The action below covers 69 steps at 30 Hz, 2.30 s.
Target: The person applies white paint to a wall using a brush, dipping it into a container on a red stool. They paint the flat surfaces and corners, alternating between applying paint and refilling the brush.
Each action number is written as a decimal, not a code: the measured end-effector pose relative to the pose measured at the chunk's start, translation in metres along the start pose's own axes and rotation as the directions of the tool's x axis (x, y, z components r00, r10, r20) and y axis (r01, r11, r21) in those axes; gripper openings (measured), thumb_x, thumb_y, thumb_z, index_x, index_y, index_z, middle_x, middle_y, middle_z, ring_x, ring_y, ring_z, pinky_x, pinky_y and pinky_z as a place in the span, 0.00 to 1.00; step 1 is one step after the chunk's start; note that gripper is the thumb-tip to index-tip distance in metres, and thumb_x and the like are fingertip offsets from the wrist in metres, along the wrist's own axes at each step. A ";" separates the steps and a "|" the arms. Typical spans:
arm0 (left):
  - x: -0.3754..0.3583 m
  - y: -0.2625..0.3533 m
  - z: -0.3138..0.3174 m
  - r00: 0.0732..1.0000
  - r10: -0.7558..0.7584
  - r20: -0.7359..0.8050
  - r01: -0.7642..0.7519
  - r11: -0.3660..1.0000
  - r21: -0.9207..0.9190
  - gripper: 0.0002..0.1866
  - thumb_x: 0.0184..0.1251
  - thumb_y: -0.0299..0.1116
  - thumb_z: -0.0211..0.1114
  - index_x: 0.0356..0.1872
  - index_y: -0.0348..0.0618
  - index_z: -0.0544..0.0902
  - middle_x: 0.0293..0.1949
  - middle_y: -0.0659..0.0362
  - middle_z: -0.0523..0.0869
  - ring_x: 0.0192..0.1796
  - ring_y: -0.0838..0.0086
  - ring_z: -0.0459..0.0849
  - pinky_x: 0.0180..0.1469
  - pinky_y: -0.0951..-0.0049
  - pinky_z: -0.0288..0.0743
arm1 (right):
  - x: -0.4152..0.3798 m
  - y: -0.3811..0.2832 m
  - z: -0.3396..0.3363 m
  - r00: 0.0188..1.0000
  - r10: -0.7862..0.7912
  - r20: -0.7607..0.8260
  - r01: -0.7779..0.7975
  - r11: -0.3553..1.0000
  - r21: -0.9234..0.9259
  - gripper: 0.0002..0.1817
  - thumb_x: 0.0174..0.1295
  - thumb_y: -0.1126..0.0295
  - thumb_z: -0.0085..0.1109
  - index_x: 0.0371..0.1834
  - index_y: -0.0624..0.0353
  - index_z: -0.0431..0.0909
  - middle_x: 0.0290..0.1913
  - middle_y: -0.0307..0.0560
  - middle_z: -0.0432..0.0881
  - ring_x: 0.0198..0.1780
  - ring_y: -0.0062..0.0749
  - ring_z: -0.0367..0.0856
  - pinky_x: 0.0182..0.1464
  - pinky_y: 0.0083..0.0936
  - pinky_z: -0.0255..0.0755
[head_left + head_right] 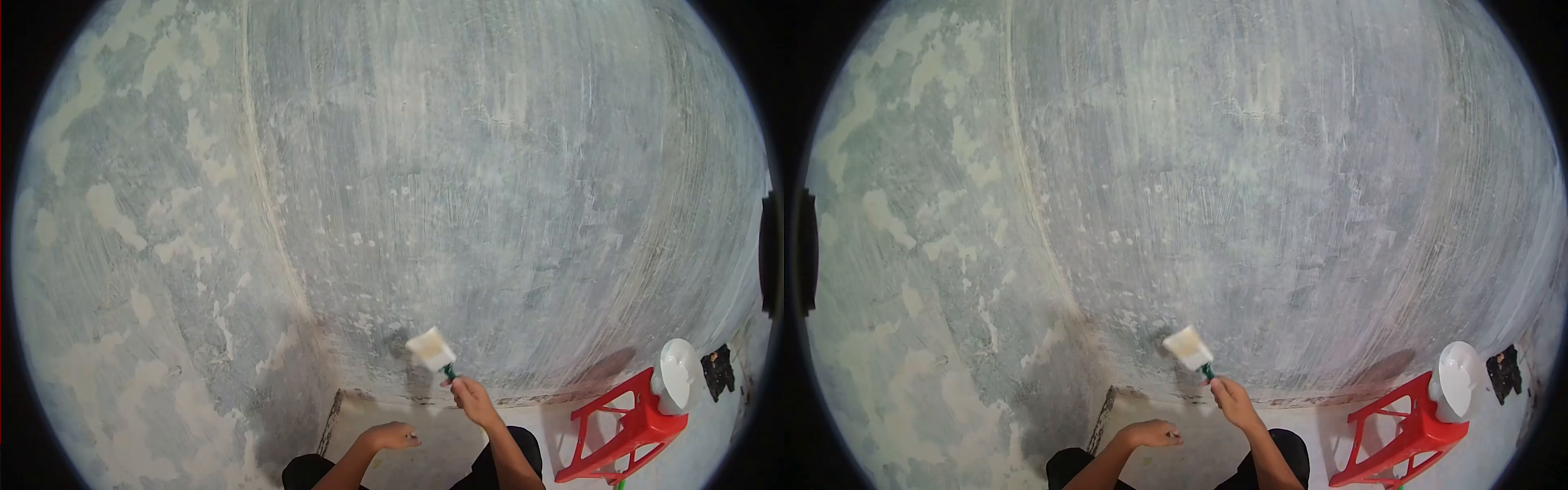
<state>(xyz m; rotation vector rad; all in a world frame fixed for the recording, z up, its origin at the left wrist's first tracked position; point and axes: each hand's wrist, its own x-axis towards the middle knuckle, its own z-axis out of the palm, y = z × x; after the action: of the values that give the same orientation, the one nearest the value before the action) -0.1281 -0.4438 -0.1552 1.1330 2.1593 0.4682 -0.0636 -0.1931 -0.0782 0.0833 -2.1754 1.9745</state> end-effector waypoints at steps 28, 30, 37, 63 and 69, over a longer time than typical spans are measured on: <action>-0.102 0.238 -0.435 0.127 0.646 -0.752 -0.479 0.704 0.524 0.39 0.78 0.63 0.50 0.73 0.38 0.72 0.72 0.41 0.75 0.73 0.50 0.74 0.75 0.58 0.65 | 0.193 -0.396 0.047 0.966 -0.256 -0.047 0.260 0.955 0.140 0.13 0.73 0.60 0.49 0.35 0.55 0.77 0.21 0.38 0.71 0.17 0.21 0.63 0.18 0.23 0.52; -0.093 0.217 -0.391 0.182 0.622 -0.761 -0.464 0.737 0.491 0.37 0.79 0.60 0.51 0.74 0.39 0.71 0.73 0.43 0.74 0.75 0.51 0.72 0.75 0.59 0.64 | 0.168 -0.355 0.052 0.991 -0.134 -0.027 0.137 0.967 0.215 0.14 0.74 0.60 0.48 0.38 0.56 0.77 0.20 0.37 0.70 0.16 0.20 0.62 0.18 0.22 0.51; -0.084 0.184 -0.283 0.403 0.427 -0.810 -0.553 0.818 0.156 0.38 0.77 0.57 0.57 0.74 0.33 0.69 0.74 0.38 0.70 0.77 0.46 0.68 0.77 0.55 0.63 | 0.112 -0.272 0.053 0.984 0.140 0.115 -0.172 0.920 0.353 0.14 0.75 0.59 0.48 0.38 0.57 0.76 0.18 0.35 0.69 0.15 0.19 0.61 0.17 0.20 0.51; -0.094 0.212 -0.438 0.070 0.702 -0.709 -0.353 0.682 0.640 0.29 0.77 0.46 0.53 0.71 0.39 0.73 0.76 0.44 0.69 0.81 0.50 0.61 0.81 0.57 0.52 | 0.225 -0.359 0.094 0.933 -0.326 -0.149 0.358 0.877 0.319 0.19 0.76 0.49 0.49 0.46 0.54 0.78 0.36 0.40 0.81 0.31 0.26 0.78 0.28 0.29 0.68; -0.072 0.158 -0.330 0.211 0.622 -0.754 -0.415 0.755 0.507 0.28 0.74 0.38 0.54 0.72 0.38 0.72 0.76 0.43 0.69 0.81 0.49 0.60 0.81 0.55 0.51 | 0.176 -0.232 0.124 0.953 -0.243 -0.184 0.301 0.840 0.452 0.14 0.79 0.58 0.48 0.54 0.55 0.78 0.47 0.39 0.82 0.47 0.25 0.81 0.45 0.28 0.77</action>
<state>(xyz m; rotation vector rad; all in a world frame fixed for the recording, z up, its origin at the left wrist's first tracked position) -0.2306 -0.4196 0.2027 2.1281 2.6453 1.5400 -0.2088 -0.3233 0.1710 0.3206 -1.4624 2.2232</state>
